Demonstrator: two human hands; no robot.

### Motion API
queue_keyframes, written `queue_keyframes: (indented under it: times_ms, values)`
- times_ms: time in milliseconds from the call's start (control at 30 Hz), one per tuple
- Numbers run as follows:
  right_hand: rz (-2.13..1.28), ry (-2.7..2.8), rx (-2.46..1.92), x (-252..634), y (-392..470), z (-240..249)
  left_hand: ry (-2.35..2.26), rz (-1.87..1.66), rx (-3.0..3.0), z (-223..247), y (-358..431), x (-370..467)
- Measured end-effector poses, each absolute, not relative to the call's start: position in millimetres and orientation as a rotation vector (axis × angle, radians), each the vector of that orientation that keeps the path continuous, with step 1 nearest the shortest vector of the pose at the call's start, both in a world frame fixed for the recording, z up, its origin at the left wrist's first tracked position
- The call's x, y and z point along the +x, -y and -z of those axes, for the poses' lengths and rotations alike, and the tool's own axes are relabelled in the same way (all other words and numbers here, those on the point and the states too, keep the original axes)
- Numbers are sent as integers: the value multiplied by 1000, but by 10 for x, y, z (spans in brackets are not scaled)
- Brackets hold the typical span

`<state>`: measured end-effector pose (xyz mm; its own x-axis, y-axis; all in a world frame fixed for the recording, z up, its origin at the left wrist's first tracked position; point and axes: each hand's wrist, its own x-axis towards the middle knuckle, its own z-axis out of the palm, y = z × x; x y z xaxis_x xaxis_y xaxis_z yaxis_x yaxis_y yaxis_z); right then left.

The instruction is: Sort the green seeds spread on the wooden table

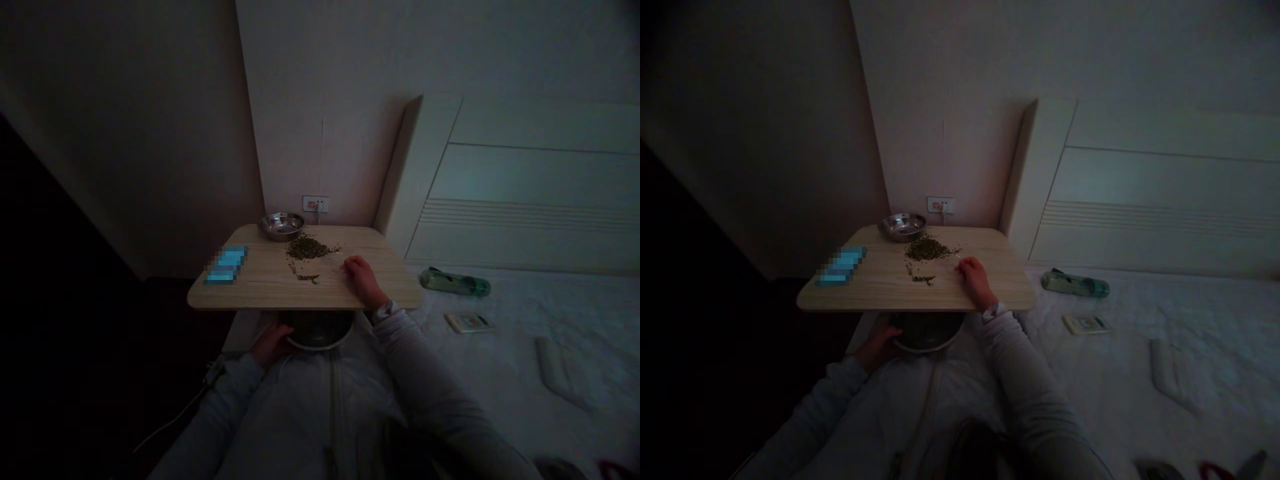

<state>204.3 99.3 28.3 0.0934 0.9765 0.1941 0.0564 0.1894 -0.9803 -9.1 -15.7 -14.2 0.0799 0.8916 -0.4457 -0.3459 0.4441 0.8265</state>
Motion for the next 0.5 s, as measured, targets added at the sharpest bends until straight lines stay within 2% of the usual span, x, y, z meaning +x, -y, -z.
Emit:
queue_keyframes:
  times_ms: [500]
  values:
    - [-803,1575,-1270,1967,-922,-258,-1164,-1012,594,96,160,-82]
